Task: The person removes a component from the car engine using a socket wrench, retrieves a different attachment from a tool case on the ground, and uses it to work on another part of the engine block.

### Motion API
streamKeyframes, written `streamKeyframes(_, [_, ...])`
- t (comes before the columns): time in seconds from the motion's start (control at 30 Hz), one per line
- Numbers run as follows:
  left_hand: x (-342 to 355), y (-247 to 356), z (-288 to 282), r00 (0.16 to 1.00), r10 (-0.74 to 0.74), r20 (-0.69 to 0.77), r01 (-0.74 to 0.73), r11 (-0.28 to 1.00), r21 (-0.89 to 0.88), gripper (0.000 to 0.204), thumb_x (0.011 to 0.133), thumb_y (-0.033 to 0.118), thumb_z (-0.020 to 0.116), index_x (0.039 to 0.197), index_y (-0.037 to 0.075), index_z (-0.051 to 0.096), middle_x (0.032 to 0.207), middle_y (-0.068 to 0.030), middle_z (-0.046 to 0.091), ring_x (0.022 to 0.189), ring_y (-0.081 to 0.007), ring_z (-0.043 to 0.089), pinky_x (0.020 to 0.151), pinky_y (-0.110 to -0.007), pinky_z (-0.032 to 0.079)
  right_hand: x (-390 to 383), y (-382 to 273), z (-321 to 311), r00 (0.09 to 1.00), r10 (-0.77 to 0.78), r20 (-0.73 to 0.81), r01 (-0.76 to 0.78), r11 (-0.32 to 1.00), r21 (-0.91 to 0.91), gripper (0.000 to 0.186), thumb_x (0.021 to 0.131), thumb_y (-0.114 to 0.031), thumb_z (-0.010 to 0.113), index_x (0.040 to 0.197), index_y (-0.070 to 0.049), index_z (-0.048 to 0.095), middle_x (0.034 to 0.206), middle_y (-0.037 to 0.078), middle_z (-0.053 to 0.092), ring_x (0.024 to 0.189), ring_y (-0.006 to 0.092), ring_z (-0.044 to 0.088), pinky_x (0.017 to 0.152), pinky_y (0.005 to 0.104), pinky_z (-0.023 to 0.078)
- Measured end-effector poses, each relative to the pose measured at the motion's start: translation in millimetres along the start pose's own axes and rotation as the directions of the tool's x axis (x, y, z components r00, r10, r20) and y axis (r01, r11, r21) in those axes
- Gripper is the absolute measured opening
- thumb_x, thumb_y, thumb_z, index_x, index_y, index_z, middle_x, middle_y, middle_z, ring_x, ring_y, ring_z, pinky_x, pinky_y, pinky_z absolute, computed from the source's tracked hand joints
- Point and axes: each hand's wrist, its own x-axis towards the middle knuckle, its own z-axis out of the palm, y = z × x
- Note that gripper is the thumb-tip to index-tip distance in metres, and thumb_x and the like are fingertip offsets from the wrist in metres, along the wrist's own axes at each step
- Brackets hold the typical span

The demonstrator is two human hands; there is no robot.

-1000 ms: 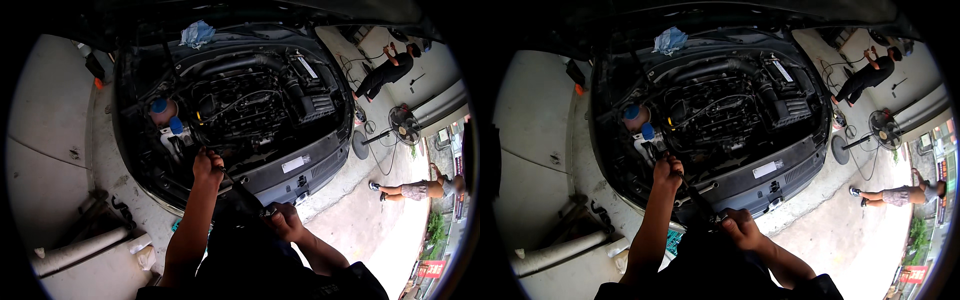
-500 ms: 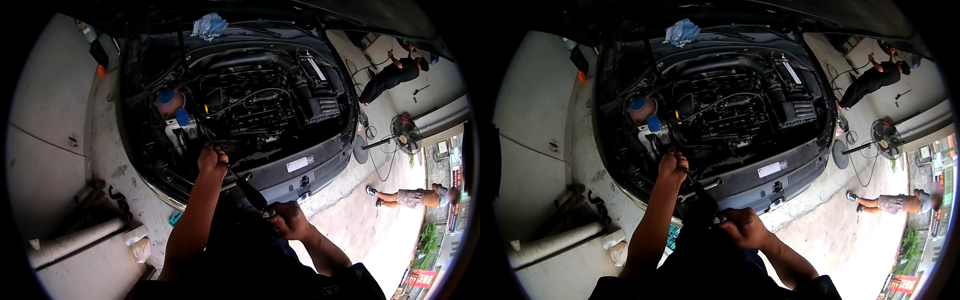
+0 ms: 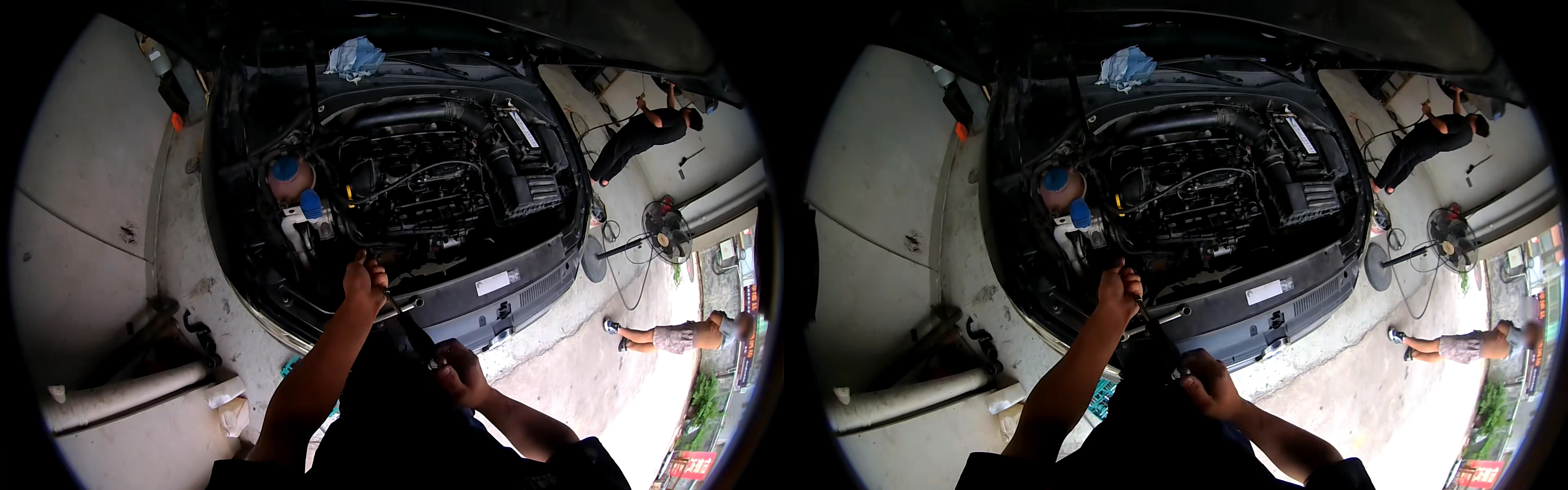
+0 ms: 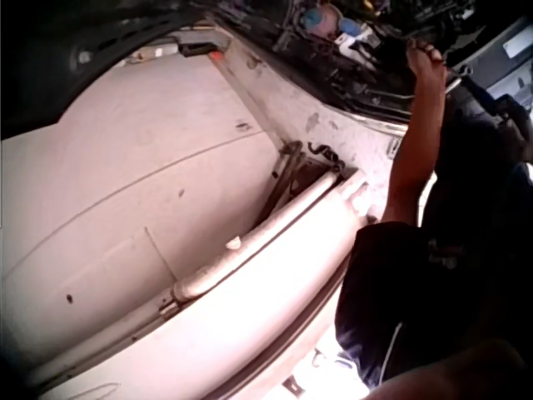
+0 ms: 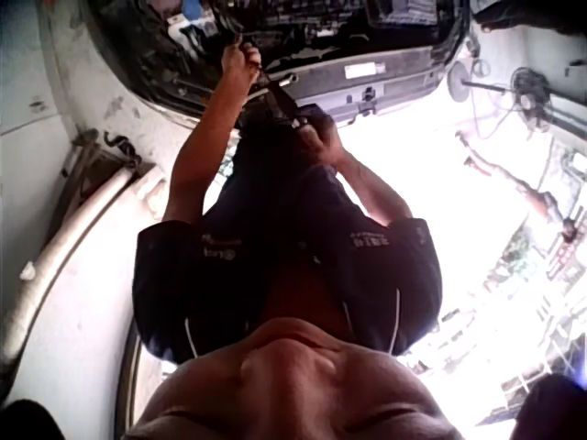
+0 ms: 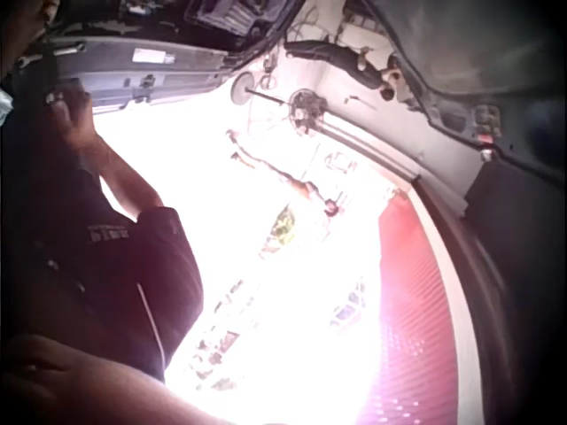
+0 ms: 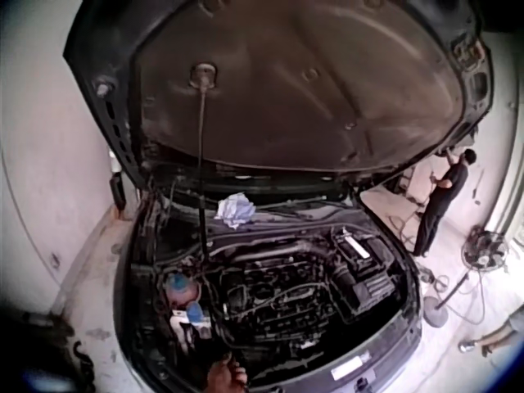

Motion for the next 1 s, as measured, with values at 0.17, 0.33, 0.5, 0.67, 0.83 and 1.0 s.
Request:
streamKeyframes(0.17, [65,-25,-33,0.987,-0.022,0.161,0.049,0.985,-0.167,0.015,0.100,0.015,0.035,0.098,0.013,0.050,0.063,0.0022,0.030,0.049,-0.0094,0.024,0.041,-0.022,0.025,33,-18,10,0.879,0.447,-0.165,-0.198,0.658,0.726,0.070,0.090,-0.050,0.054,0.135,-0.002,0.031,0.057,0.001,0.045,0.047,0.0099,0.043,0.045,0.0263,0.037])
streamKeyframes(0.33, [157,-57,-34,0.998,-0.038,-0.048,0.043,0.994,0.102,0.012,0.097,0.014,0.041,0.096,0.010,0.052,0.070,-0.0027,0.052,0.048,-0.0085,0.036,0.040,-0.021,0.032,76,38,-26,0.966,0.258,-0.009,-0.174,0.626,-0.760,0.061,0.082,-0.024,0.058,0.134,0.003,0.039,0.058,0.014,0.061,0.048,0.0311,0.061,0.050,0.0395,0.051])
streamKeyframes(0.5, [244,-95,-29,0.980,0.097,-0.171,-0.025,0.925,0.378,0.015,0.094,0.019,0.045,0.092,0.007,0.054,0.072,-0.0037,0.057,0.050,-0.0089,0.043,0.043,-0.022,0.038,131,119,-59,0.914,0.399,0.072,-0.100,0.394,-0.914,0.059,0.079,-0.022,0.057,0.132,-0.001,0.040,0.061,0.011,0.064,0.054,0.0325,0.064,0.055,0.0426,0.055])
streamKeyframes(0.67, [291,-130,-61,0.954,0.299,-0.016,-0.262,0.859,0.439,0.013,0.092,0.016,0.049,0.090,0.006,0.057,0.074,-0.0049,0.062,0.053,-0.0115,0.055,0.042,-0.026,0.043,133,180,-82,0.946,0.232,0.226,0.123,0.387,-0.914,0.061,0.074,-0.016,0.062,0.126,0.010,0.046,0.044,0.004,0.050,0.037,0.0190,0.053,0.039,0.0310,0.046])
streamKeyframes(0.83, [268,-117,-59,0.866,0.478,0.149,-0.400,0.481,0.780,0.015,0.091,0.010,0.050,0.097,-0.002,0.057,0.074,-0.0153,0.063,0.060,-0.0251,0.064,0.048,-0.036,0.049,128,204,-88,0.944,0.220,0.248,0.137,0.423,-0.896,0.065,0.070,-0.012,0.062,0.127,0.012,0.043,0.045,0.004,0.047,0.037,0.0186,0.052,0.039,0.0301,0.044])
streamKeyframes(1.0, [265,-129,-59,0.762,0.591,0.265,-0.542,0.357,0.761,0.012,0.092,0.007,0.049,0.094,-0.003,0.056,0.065,-0.0116,0.059,0.049,-0.0183,0.059,0.041,-0.031,0.044,129,209,-87,0.954,0.239,0.182,0.038,0.506,-0.862,0.063,0.073,-0.013,0.060,0.128,0.012,0.042,0.048,0.007,0.049,0.040,0.0221,0.054,0.040,0.0319,0.043])
